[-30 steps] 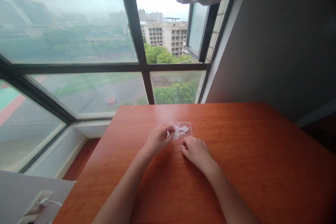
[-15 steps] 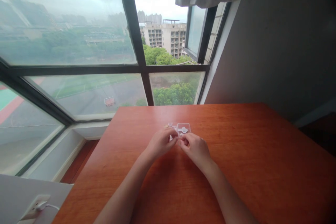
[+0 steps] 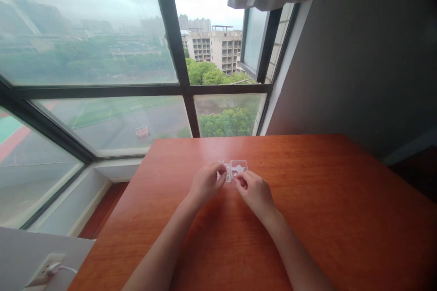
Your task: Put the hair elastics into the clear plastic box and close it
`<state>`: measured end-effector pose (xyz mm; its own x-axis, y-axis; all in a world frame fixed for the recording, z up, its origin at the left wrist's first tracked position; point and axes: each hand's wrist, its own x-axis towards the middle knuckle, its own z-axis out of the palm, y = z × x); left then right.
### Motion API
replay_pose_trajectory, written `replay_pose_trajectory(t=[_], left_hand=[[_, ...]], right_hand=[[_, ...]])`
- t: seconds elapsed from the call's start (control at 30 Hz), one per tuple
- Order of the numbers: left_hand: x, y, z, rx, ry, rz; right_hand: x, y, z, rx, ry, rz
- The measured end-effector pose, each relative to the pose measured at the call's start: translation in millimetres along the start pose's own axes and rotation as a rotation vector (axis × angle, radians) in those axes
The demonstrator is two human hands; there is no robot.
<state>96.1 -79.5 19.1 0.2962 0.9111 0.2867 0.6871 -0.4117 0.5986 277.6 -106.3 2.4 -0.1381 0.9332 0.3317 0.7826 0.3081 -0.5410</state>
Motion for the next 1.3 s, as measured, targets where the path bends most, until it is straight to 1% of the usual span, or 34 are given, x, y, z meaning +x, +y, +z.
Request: replay_pose_trajectory(t=[0.07,0.13,0.3,0.47,0.67,0.77,0.83,0.9,0.93,1.0,1.13,1.2,1.3], left_hand=[[1,-6,0.0,0.034,0.063,-0.043],[1,-11,1.0,0.057,0.097,-0.08],[1,-15,3.3,0.088,0.072,-0.09],[1,-14,3.3,0.095,0.078,-0.088],[-1,-13,7.5,0.084,0.064,-0.034],[0,-21,3.9,0.085,0.091,-0.062],[2,-30,-0.6,0.085,0.129,-0.104],[4,-40,-4.5,0.068,0.138,-0.119],[5,-45,-5.7,0.053,0.129,-0.118],[5,-53,-6.1,0.019,0.073,-0.096],[2,-60,-3.3,0.023,-0.061,-0.041],[1,-60,-2.4,0.049,-0.081,-0.036],[0,-58,-2.4,0.068,-0.068,-0.017]], right_hand=[[0,0,-1,0.007,-0.008,0.013],[0,0,0,0.009,-0.019,0.017],[1,3,3,0.001,-0.038,0.023],[2,8,5,0.01,-0.033,0.032],[3,13,11,0.045,-0.014,0.01],[6,18,16,0.105,0.023,-0.015],[8,22,19,0.118,0.084,-0.016],[10,26,23,0.11,0.15,-0.024],[11,28,24,0.101,0.176,-0.037],[11,31,27,0.068,0.198,-0.07],[10,36,33,-0.047,0.15,-0.091],[9,38,36,-0.103,0.117,-0.075],[8,41,39,-0.149,0.07,-0.079]])
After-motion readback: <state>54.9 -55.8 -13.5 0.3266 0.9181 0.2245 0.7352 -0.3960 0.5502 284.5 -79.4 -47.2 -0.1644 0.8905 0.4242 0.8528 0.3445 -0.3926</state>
